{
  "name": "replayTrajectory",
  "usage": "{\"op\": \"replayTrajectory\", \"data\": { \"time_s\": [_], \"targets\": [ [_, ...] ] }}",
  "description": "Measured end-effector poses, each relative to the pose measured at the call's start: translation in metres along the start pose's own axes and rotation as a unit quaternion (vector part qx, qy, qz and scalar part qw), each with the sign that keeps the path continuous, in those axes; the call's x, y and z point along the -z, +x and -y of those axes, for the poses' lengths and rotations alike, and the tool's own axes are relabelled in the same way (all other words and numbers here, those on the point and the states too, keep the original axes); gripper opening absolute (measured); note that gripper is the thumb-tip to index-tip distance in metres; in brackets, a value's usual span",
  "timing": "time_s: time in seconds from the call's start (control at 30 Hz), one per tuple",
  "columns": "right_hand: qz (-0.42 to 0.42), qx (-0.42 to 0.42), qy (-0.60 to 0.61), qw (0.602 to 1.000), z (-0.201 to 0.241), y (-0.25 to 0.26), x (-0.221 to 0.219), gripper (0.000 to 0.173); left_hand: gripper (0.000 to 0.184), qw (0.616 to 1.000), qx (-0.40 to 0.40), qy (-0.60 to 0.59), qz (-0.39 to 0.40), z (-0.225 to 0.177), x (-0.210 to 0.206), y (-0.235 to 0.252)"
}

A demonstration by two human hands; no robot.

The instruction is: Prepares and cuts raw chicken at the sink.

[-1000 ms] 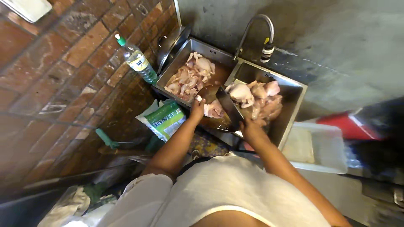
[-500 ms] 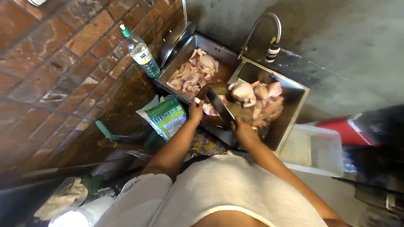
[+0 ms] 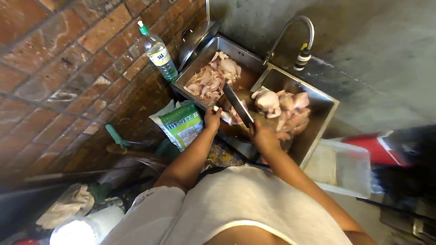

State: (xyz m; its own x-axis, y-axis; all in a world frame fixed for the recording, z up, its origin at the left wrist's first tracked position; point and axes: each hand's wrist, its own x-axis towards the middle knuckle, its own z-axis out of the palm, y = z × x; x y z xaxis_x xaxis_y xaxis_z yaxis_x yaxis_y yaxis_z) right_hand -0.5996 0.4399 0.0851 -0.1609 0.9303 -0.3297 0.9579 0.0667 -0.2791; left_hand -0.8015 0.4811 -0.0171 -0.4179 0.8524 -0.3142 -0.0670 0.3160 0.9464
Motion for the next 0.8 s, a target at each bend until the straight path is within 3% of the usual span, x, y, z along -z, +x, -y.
{"op": "replayTrajectory", "data": {
  "time_s": [0.27, 0.5, 0.63, 0.73, 0.8],
  "targets": [
    [0.04, -0.002, -0.026, 0.999, -0.006, 0.019, -0.008, 0.042, 0.041, 1.0, -0.015, 0.006, 0.005, 0.004, 0.004, 0.001],
    [-0.066, 0.043, 0.034, 0.996, 0.013, 0.018, -0.001, 0.039, 0.039, 1.0, -0.016, 0.005, 0.003, 0.005, 0.004, -0.001],
    [0.037, 0.003, 0.0, 0.999, 0.005, 0.033, -0.015, 0.044, 0.04, 1.0, -0.016, 0.004, 0.006, 0.004, 0.003, 0.0],
    [0.037, 0.005, -0.008, 0.999, 0.005, 0.032, -0.011, 0.044, 0.039, 1.0, -0.017, 0.005, 0.009, 0.004, 0.003, -0.003],
    [-0.01, 0.024, 0.008, 1.0, 0.015, 0.024, 0.006, 0.043, 0.038, 1.0, -0.022, 0.002, 0.005, 0.004, 0.003, -0.002]
  ]
}}
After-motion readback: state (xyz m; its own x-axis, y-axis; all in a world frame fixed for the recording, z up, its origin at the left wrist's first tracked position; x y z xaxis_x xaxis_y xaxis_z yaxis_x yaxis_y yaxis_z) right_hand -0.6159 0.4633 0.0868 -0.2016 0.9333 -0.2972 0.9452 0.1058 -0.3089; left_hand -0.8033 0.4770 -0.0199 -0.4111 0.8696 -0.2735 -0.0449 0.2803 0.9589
